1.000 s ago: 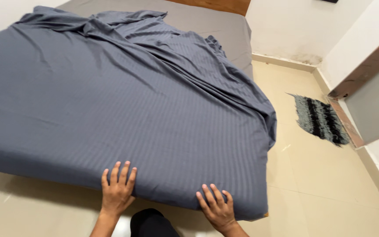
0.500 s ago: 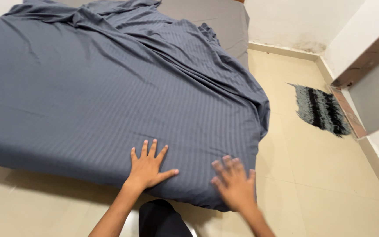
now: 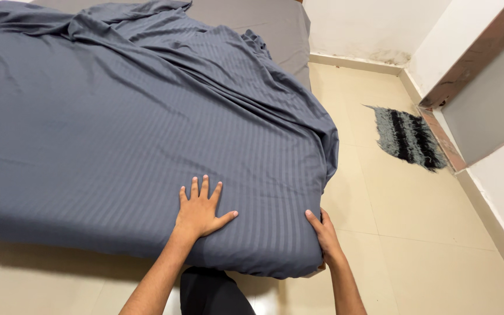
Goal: The person spreads a gray fitted sheet over a mattress and tucks the edges under the corners. They repeatedly smooth the surface and adjust the sheet along the sides to fit it snugly.
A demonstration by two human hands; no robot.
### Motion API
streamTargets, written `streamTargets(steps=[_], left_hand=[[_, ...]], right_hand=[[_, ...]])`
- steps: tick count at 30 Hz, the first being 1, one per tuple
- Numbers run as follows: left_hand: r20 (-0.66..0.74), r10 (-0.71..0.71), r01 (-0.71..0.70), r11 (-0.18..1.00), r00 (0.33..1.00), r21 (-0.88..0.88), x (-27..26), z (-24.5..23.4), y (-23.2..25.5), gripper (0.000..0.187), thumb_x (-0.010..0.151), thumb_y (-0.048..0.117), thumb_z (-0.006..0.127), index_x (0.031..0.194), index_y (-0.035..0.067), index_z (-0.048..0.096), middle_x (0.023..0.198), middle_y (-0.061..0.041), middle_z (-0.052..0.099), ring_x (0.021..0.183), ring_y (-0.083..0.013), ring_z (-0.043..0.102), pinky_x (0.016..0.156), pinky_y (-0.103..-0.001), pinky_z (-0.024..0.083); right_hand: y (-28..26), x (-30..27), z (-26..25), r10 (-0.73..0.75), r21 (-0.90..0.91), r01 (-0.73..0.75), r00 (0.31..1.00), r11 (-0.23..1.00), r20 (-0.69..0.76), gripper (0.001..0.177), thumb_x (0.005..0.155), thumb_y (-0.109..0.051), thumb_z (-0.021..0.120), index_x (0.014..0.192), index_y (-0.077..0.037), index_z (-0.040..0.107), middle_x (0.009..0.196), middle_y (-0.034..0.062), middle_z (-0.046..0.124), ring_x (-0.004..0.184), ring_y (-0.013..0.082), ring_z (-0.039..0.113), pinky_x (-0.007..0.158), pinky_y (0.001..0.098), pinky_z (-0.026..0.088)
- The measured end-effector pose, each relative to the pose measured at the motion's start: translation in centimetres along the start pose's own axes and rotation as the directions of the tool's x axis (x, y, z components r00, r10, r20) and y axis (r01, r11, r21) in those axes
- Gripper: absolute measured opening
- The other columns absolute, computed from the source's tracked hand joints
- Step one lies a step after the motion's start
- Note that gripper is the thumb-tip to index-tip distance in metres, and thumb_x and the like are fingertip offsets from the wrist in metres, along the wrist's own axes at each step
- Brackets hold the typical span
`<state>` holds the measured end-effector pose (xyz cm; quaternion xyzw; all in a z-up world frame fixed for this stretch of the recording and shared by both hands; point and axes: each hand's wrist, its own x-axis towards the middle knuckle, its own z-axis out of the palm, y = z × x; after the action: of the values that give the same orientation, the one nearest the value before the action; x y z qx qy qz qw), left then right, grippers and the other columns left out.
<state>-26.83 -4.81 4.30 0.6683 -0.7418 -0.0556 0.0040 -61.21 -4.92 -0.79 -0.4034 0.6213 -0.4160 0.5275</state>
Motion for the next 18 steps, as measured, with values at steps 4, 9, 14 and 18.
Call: streamTargets(steps=[4,9,14,18], left_hand=[[-0.017,0.011,-0.011,1.000,1.000,0.013,-0.2,0.1,-0.1,0.103,0.084,0.086,0.041,0.159,0.016,0.029,0.164,-0.024,0.018,0.152,-0.0467,0.012,0.117,-0.069,0.014],[0.006,-0.001,0.001,1.000,1.000,0.013,-0.1,-0.1,0.0,0.104,0.083,0.087,0.042,0.159,0.017,0.029,0.165,-0.023,0.018,0.153,-0.0459,0.012,0.117,-0.069,0.014],[0.016,-0.003,0.003,1.000,1.000,0.003,-0.1,-0.2,0.1,0.107,0.080,0.088,0.043,0.159,0.017,0.029,0.165,-0.023,0.017,0.153,-0.0457,0.011,0.117,-0.069,0.013],[-0.010,0.014,-0.014,1.000,1.000,-0.018,-0.1,-0.1,-0.2,0.108,0.079,0.089,0.045,0.158,0.017,0.030,0.165,-0.023,0.018,0.152,-0.0457,0.012,0.116,-0.069,0.013]], right_hand=[[-0.6,-0.5,0.1,-0.061,-0.295,0.021,0.990,0.955,-0.127,0.080,0.095,-0.054,0.055,0.156,-0.005,0.039,0.140,0.0274,0.058,0.121,0.0355,0.067,0.103,0.0410,0.052],[-2.5,1.0,1.1,-0.550,-0.768,0.220,0.812,0.601,-0.198,0.072,0.095,-0.055,0.054,0.143,-0.002,0.047,0.130,0.0212,0.062,0.112,0.0401,0.064,0.090,0.0512,0.051],[-2.9,7.6,1.2,-0.329,-0.722,0.031,0.903,0.692,-0.276,0.051,0.101,-0.054,0.051,0.115,-0.006,0.062,0.103,0.0201,0.073,0.098,0.0408,0.068,0.085,0.0515,0.052],[-0.5,10.0,0.4,-0.395,-0.674,0.090,0.863,0.733,-0.315,0.041,0.107,-0.044,0.047,0.102,-0.008,0.067,0.097,0.0188,0.074,0.093,0.0399,0.068,0.083,0.0503,0.051]])
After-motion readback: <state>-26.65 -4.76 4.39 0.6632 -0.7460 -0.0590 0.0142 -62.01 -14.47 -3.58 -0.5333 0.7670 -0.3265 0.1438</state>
